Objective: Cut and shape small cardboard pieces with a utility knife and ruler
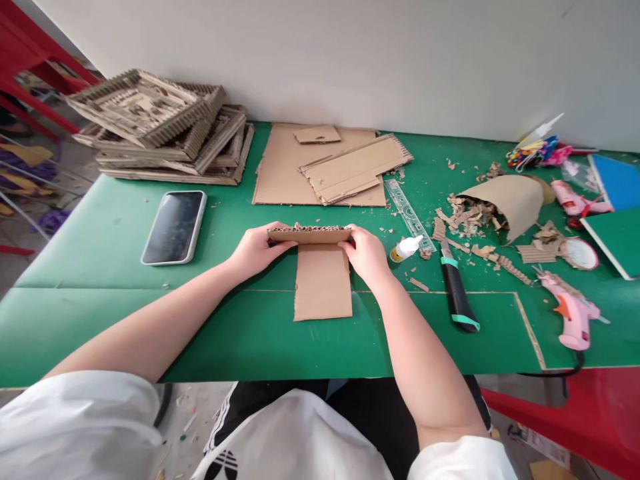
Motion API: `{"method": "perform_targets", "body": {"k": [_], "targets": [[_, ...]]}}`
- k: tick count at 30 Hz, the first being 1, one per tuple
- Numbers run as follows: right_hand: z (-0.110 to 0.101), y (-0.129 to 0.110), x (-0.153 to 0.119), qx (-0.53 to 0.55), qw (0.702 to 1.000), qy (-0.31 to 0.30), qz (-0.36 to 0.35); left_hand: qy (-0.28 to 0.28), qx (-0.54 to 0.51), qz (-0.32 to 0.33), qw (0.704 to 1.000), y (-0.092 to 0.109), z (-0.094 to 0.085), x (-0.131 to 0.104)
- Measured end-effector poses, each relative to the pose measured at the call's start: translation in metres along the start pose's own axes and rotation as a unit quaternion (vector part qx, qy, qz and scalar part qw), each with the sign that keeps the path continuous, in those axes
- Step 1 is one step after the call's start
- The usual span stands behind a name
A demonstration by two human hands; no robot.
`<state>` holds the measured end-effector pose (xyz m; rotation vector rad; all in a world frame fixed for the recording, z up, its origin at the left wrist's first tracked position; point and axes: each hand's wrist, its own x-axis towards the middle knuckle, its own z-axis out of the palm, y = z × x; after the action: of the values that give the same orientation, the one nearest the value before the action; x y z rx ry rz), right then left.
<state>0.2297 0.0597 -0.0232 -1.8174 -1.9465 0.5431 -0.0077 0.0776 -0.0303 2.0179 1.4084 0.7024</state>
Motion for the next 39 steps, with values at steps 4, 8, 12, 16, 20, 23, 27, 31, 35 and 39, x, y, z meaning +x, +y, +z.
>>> {"method": "perform_targets", "body": {"k": [4, 8, 12, 16, 20, 23, 27, 31, 35, 39], "targets": [[0.0003, 0.0001, -0.0001, 0.0, 1.0, 0.002, -0.002, -0.001, 0.0, 0.002, 1.0, -0.0005, 0.0003, -0.0002], [-0.0001, -0.0004, -0.0004, 0.0, 1.0, 0.004, -0.004, -0.003, -0.002, 0.001, 1.0, -0.0005, -0.0002, -0.0004], [-0.0002, -0.0007, -0.0006, 0.0, 1.0, 0.005, -0.006, -0.002, -0.002, 0.001, 1.0, 0.0001, -0.0005, -0.0003], [-0.0003, -0.0007, -0.0004, -0.001, 1.0, 0.003, -0.004, 0.0, -0.004, 0.003, 1.0, 0.0, -0.0002, -0.0004], [-0.0006, -0.0009, -0.0002, 0.0, 1.0, 0.001, -0.002, 0.001, -0.011, 0.003, 1.0, -0.0005, 0.0003, -0.0007], [-0.0007, -0.0008, -0.0004, -0.001, 1.0, 0.001, -0.003, 0.001, -0.015, 0.002, 1.0, -0.0007, 0.0006, -0.0007], [-0.0002, -0.0004, -0.0008, 0.0, 1.0, 0.004, -0.006, 0.002, -0.016, 0.003, 1.0, -0.0008, 0.0004, -0.0005], [0.0, 0.0, -0.0007, 0.001, 1.0, 0.007, -0.009, 0.0, -0.014, 0.004, 1.0, -0.0006, 0.0, -0.0004], [0.0001, 0.0004, -0.0003, 0.001, 1.0, 0.009, -0.013, 0.001, -0.013, 0.004, 1.0, 0.0002, -0.0002, -0.0003], [0.0004, 0.0005, -0.0002, 0.002, 1.0, 0.01, -0.015, 0.002, -0.012, 0.004, 1.0, 0.0008, -0.0004, -0.0003]]}}
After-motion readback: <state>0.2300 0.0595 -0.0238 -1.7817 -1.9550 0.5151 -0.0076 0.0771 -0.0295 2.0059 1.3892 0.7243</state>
